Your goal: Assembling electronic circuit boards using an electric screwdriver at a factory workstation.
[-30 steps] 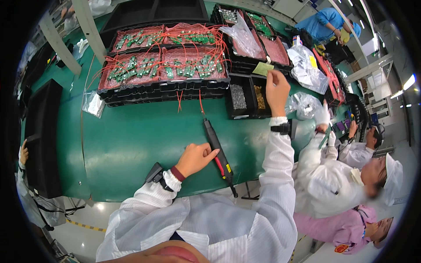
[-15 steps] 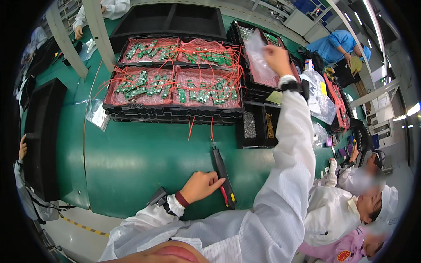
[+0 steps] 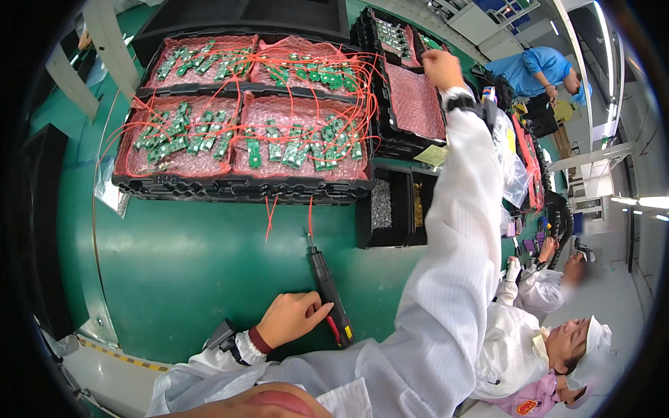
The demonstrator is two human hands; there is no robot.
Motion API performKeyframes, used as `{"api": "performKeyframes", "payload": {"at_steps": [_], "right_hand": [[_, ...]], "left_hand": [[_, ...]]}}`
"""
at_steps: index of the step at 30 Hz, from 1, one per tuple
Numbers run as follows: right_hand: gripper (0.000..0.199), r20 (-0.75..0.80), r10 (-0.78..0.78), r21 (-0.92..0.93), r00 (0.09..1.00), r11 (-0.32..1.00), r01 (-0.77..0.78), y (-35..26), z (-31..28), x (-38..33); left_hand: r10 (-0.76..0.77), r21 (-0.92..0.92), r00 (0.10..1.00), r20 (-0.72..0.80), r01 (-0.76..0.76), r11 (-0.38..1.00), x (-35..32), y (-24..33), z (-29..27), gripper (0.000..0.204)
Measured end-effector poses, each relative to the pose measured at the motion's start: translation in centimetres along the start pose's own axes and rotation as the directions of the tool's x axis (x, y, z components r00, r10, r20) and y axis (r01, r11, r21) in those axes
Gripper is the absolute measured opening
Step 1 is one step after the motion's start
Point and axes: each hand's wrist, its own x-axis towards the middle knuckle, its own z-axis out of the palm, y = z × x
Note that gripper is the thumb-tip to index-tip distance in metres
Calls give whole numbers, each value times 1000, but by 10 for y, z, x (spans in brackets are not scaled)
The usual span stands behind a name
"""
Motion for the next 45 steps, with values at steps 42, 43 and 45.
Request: {"api": "performKeyframes", "payload": {"at_steps": [42,43,45], "right_hand": [[44,336,249,-202,909,961,-188,-91,-80,-342],[42,330,264,-190,906,959,-211,-95,-75,-348],[40,290,229,-210,929,963,-171,-99,-72,-353]], "left_hand": [[92,-100,993,-75,-99,990,-2,-15,8,31],[85,-87,995,-52,-90,992,-4,-14,6,31],[82,-100,994,-65,-89,991,-8,-13,6,32]]}}
